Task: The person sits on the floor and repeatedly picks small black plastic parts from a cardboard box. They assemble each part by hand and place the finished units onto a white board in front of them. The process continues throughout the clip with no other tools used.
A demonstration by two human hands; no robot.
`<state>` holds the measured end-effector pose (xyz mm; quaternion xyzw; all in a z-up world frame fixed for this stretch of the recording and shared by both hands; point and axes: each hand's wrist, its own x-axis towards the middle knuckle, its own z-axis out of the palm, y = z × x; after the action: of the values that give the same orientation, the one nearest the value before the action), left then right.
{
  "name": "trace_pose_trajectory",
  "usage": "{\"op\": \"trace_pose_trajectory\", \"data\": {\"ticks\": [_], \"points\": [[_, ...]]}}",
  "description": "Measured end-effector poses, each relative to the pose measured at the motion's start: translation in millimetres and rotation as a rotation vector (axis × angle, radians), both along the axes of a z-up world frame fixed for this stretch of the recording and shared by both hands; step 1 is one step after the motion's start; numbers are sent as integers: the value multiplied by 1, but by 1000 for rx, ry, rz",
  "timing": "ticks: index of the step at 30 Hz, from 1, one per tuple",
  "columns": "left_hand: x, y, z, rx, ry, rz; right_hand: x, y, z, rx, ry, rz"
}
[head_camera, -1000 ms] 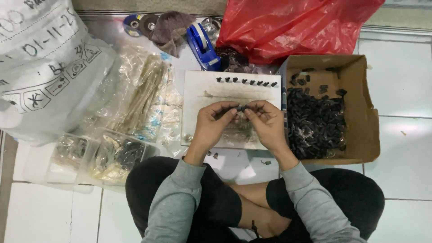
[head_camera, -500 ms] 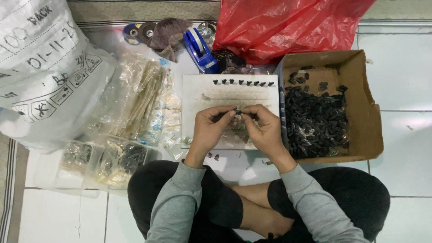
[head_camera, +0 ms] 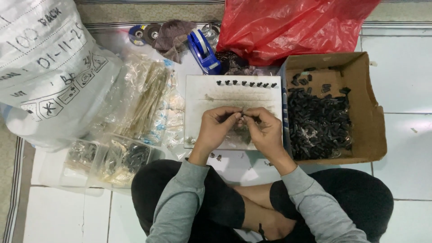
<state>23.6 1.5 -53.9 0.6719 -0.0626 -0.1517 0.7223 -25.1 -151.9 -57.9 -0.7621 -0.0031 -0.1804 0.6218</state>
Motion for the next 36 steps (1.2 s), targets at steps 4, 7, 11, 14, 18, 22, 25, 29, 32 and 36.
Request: {"op": "trace_pose_trajectory", "data": {"ticks": [4,7,11,14,18,22,25,29,32,36], "points": [[-2,-3,6,-6,-12,27,4,-4,-14,62,9,-5],[-2,-4,12,-21,14,81,7,-8,-29,182,40,2],[-2,-6,9,-79,63,136,7,-4,-24,211,65,13],[-1,-8,6,-95,69,141,8,0,-17,172,55,-2],[3,-11,-6,3,23,111,11,-3,-18,103,46,-19],[7,-1,8,83,28,114,28,-8,-12,-44,66,-7],[14,14,25,347,-6,144,56,-4,-2,-301,29,3],[22,27,37,516,15,164,109,14,-13,-724,-130,86],[29,29,26,513,64,130,141,26,-32,-937,-183,108],[39,24,-3,482,100,110,162,26,-62,-1128,-135,88]]}}
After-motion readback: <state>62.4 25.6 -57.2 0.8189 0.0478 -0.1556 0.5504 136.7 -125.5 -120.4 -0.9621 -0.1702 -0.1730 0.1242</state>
